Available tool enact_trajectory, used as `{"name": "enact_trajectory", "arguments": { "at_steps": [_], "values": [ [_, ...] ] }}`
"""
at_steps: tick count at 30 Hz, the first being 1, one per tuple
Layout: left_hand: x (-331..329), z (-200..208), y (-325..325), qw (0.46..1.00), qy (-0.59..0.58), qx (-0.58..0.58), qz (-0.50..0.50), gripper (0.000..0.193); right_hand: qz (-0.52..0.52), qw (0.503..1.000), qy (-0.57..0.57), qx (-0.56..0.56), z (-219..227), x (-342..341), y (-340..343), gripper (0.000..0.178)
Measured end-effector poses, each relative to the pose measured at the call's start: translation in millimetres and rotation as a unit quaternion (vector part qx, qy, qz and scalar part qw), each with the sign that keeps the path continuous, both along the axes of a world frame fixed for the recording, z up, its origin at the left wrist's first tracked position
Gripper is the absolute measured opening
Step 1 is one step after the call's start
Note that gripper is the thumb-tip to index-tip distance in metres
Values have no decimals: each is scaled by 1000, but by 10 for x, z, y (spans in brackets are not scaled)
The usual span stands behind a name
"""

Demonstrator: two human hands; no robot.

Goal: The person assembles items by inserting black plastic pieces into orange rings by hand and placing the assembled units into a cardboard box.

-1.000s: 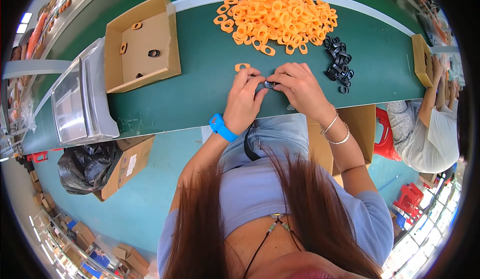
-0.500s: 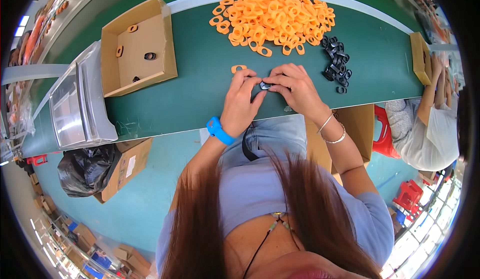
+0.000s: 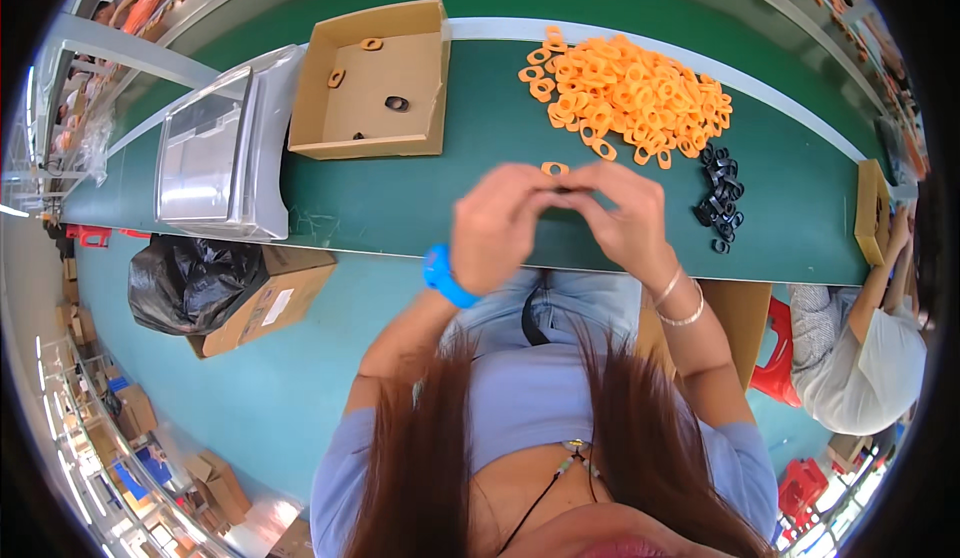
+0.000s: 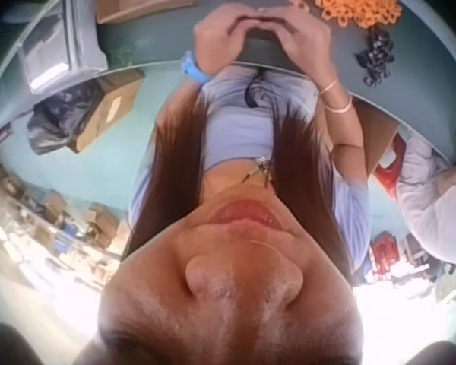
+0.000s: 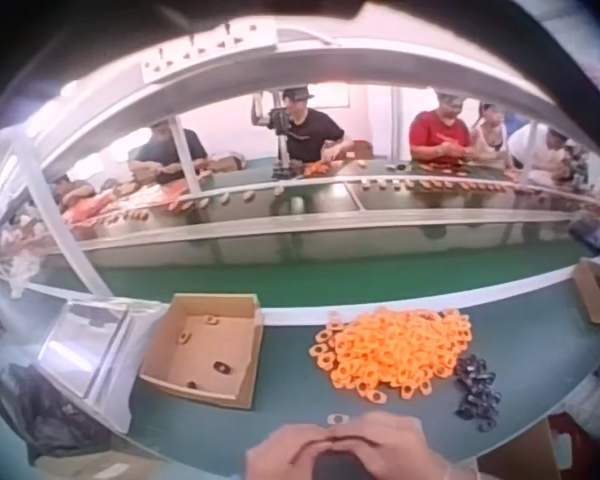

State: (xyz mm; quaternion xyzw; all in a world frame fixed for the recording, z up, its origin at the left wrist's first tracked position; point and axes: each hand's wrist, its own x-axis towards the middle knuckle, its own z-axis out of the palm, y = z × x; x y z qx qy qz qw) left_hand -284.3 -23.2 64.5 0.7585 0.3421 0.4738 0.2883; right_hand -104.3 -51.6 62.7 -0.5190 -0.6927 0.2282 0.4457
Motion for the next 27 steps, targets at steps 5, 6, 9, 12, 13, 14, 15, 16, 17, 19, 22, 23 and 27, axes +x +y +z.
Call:
{"name": "enact_trajectory", "arguments": {
  "at_steps": [5, 6, 9, 12, 13, 14, 15, 16, 17, 19, 22, 23, 27],
  "values": [
    [-591, 428, 590, 986, 48, 66, 143, 11, 8, 971, -7, 237, 623, -434, 678, 26],
    [-742, 425, 770, 983, 80, 57, 153, 13, 0, 973, -11, 232, 645, -327, 746, 26],
    [-1137, 332, 1116, 958, 210, -30, 195, 16, 5, 984, -16, 180, 609, 78, 699, 21],
    [-1068, 119, 1145, 941, 252, 148, 170, 15, -129, 991, -17, 39, 323, 601, 378, 15],
    [-933, 183, 986, 957, 210, 138, 144, 15, -176, 984, -22, 10, 220, 762, 215, 13],
    [-780, 189, 786, 976, 186, 21, 109, 15, -189, 982, -27, 5, 98, 907, 55, 13],
    [-631, 113, 660, 982, 186, 14, 37, 17, -243, 968, -55, -18, -3, 1055, -88, 14],
    [-498, 27, 539, 982, 188, 9, -29, 20, -290, 953, -79, -39, -79, 1180, -223, 14],
    [-378, -100, 444, 977, 206, 17, -57, 26, -295, 951, -84, -41, -144, 1268, -340, 14],
    [-194, -327, 322, 974, 211, 20, -81, 26, -316, 937, -108, -106, -226, 1383, -567, 14],
    [-51, -514, 207, 975, 211, -15, -70, 24, -282, 944, -131, -113, -256, 1393, -758, 17],
    [-18, -533, 184, 974, 211, -16, -74, 24, -263, 946, -162, -98, -259, 1376, -781, 19],
    [126, -555, 93, 977, 186, -22, -99, 17, -226, 949, -210, -60, -409, 1441, -798, 26]
  ]
}}
